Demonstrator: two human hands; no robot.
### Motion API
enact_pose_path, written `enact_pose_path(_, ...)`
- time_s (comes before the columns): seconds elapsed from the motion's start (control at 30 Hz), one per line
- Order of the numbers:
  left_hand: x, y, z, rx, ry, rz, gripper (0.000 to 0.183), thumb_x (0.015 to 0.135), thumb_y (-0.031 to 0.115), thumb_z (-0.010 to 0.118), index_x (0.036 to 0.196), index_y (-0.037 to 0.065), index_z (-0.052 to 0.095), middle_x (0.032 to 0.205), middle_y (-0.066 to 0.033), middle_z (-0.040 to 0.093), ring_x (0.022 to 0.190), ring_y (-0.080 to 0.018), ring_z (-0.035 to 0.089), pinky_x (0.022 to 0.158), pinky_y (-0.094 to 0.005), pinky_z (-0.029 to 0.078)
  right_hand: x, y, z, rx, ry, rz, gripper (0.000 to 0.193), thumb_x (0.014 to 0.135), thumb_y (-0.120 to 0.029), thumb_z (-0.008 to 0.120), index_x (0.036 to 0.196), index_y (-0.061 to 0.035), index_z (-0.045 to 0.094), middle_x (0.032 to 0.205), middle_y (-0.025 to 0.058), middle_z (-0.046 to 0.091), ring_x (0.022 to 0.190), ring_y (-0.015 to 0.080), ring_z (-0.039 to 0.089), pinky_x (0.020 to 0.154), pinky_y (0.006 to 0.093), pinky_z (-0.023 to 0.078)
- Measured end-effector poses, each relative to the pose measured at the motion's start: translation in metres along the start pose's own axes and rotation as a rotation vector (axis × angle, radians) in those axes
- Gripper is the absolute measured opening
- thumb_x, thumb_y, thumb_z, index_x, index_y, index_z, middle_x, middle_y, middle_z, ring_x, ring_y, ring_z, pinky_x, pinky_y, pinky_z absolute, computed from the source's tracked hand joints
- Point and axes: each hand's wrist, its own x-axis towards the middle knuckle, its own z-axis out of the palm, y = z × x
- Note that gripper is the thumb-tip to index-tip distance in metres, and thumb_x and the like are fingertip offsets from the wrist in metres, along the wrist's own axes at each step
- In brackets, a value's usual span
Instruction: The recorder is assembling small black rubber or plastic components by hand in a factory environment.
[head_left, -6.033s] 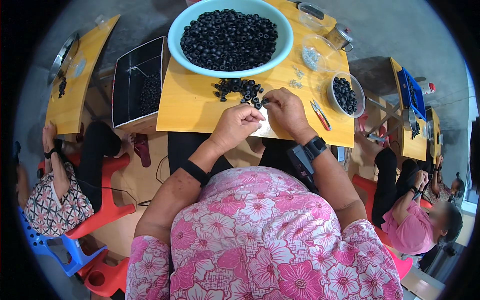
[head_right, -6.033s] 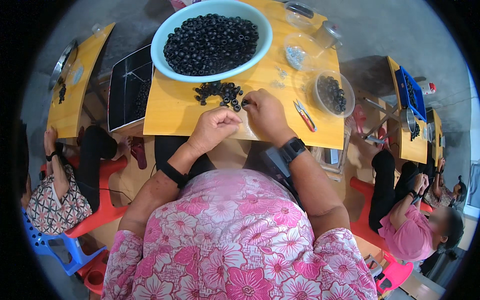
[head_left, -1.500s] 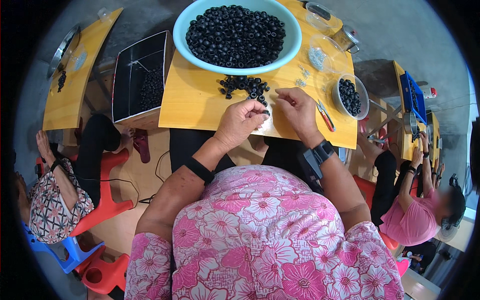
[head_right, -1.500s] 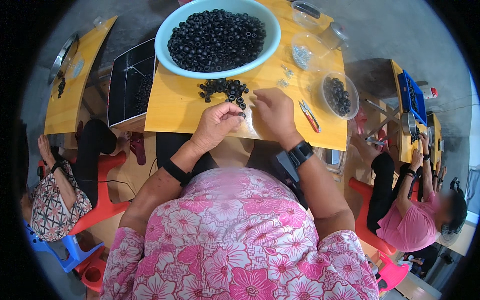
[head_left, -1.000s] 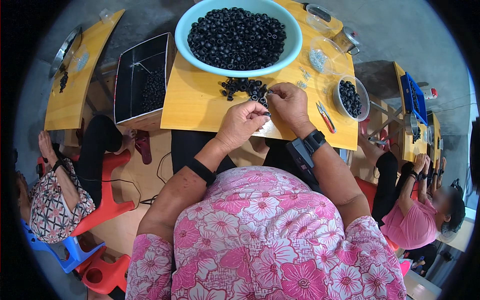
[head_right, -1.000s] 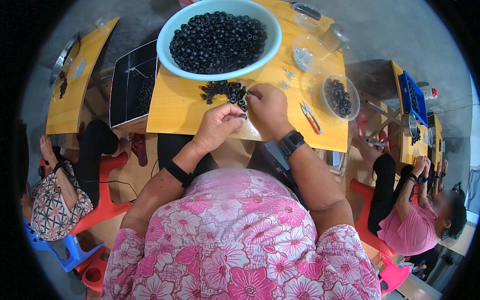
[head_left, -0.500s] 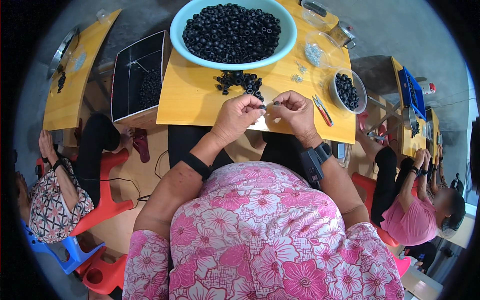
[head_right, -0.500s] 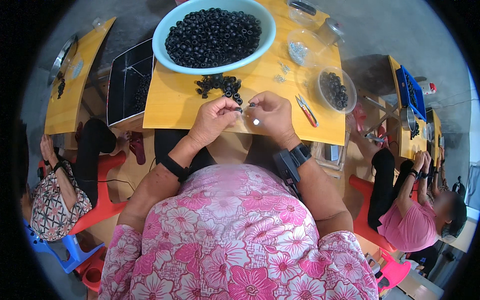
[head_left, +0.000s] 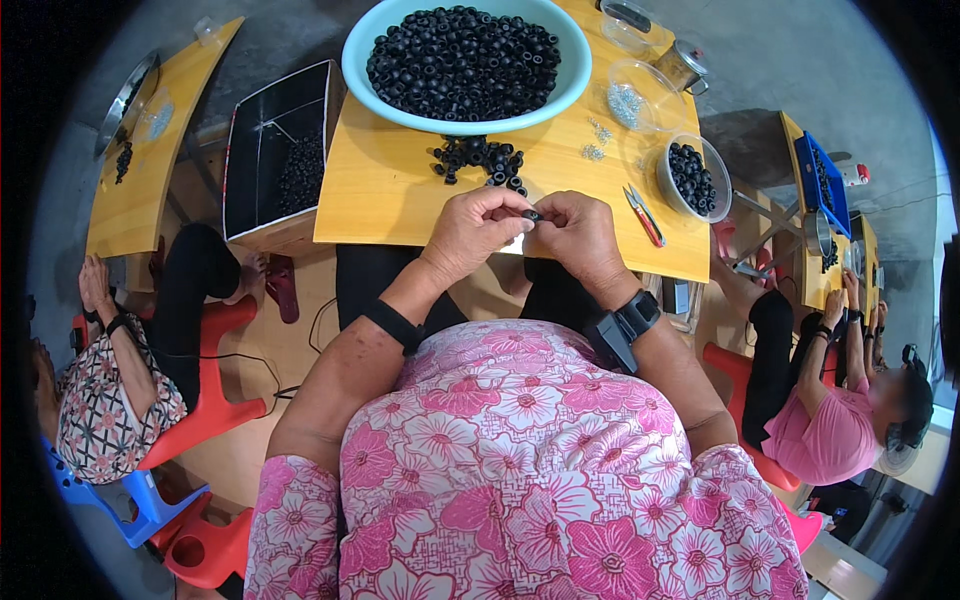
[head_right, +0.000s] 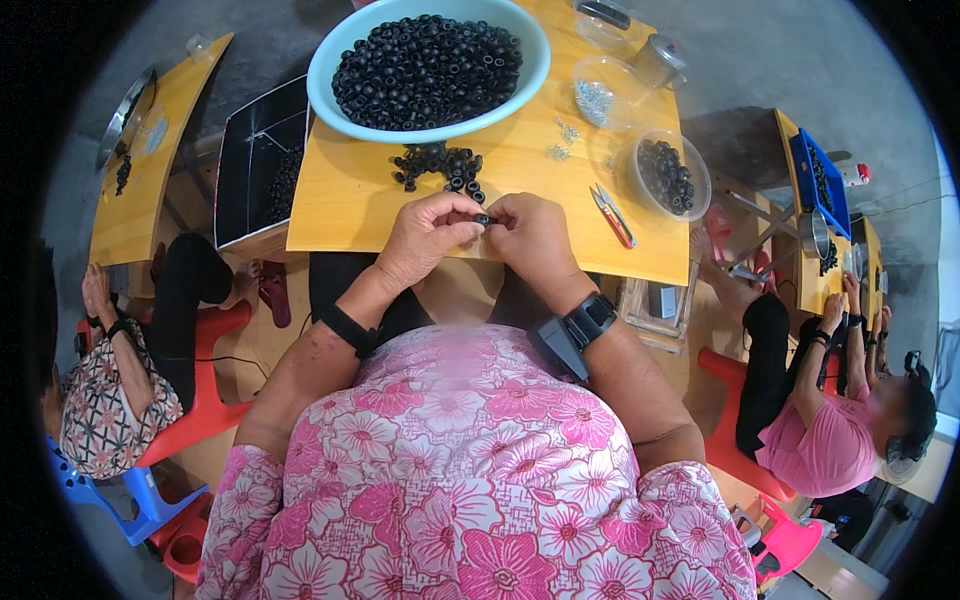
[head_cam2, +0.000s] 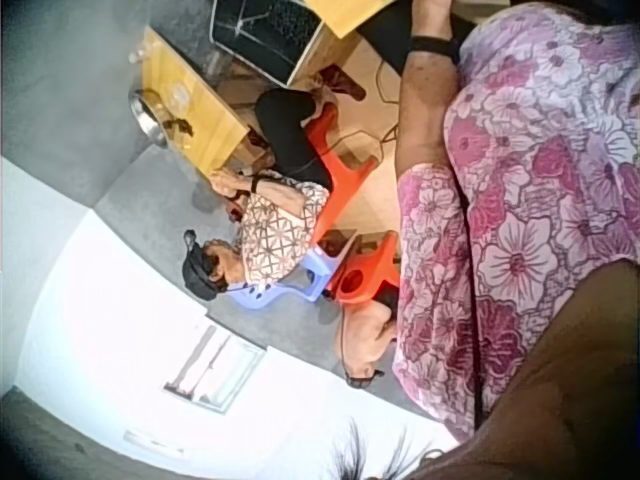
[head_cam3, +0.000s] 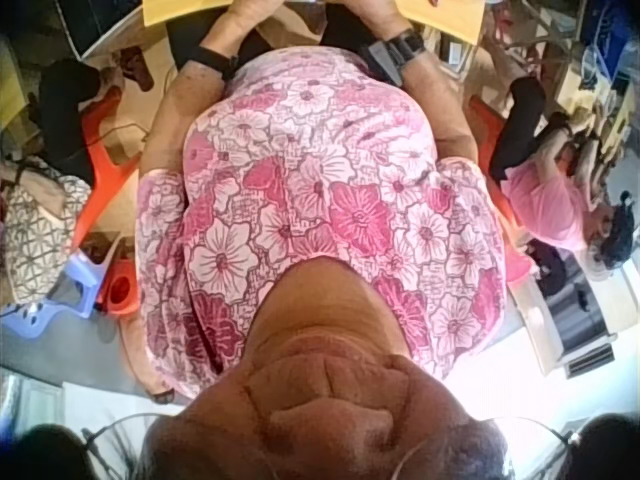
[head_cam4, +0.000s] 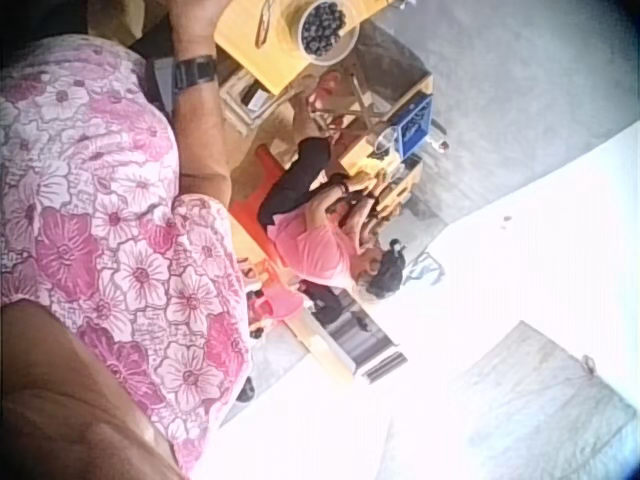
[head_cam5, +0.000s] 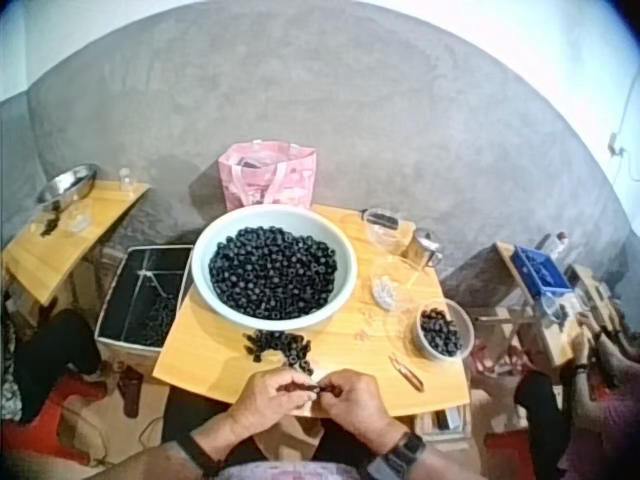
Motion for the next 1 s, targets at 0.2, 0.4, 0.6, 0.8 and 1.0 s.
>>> enact_pose_path(0.2,0.000,0.000,0.000,0.066,-0.008,0.004,0.014,0.084,0.005,0.069,0.097,0.001,0.069,0.079,-0.0007,0.066,0.071,-0.0059,0.060,0.065,-0.0211,0.051,0.003,-0.006,-0.001,-0.090,0.013,-0.098,0.017,0.072,-0.004,0.066,0.087,0.0006,0.071,0.073,0.0181,0.066,0.065,0.0280,0.066,0.063,0.0343,0.052)
enact_pose_path(0.4,0.001,-0.003,-0.001,-0.072,0.001,-0.054,0.013,0.087,0.005,0.067,0.098,-0.001,0.067,0.081,-0.0009,0.067,0.072,-0.0054,0.061,0.065,-0.0201,0.051,-0.002,0.011,0.007,0.285,-0.010,0.050,0.016,0.080,-0.006,0.068,0.094,0.0015,0.071,0.075,0.0098,0.068,0.064,0.0152,0.063,0.063,0.0282,0.051)
enact_pose_path(0.6,0.000,-0.002,-0.002,-0.118,0.005,-0.060,0.011,0.088,0.004,0.066,0.098,-0.001,0.066,0.083,-0.0007,0.067,0.072,-0.0049,0.062,0.066,-0.0199,0.052,-0.002,0.016,0.007,0.621,-0.109,0.295,0.014,0.087,-0.001,0.064,0.100,0.0028,0.069,0.084,0.0040,0.068,0.073,0.0087,0.062,0.070,0.0218,0.052)
enact_pose_path(0.8,0.000,0.000,-0.005,-0.116,-0.035,-0.066,0.014,0.089,0.004,0.065,0.102,-0.001,0.065,0.089,-0.0014,0.066,0.077,-0.0059,0.061,0.071,-0.0202,0.052,-0.002,0.017,0.010,0.739,-0.102,0.340,0.015,0.088,-0.002,0.064,0.102,0.0032,0.068,0.082,0.0045,0.067,0.071,0.0094,0.061,0.070,0.0244,0.055)
enact_pose_path(1.0,-0.001,0.000,-0.006,-0.117,-0.044,-0.078,0.016,0.091,0.005,0.064,0.105,-0.002,0.064,0.093,-0.0017,0.065,0.081,-0.0065,0.061,0.075,-0.0205,0.051,-0.002,0.017,0.011,0.771,-0.076,0.352,0.015,0.088,-0.002,0.064,0.101,0.0046,0.067,0.082,0.0051,0.067,0.069,0.0104,0.061,0.068,0.0263,0.057)
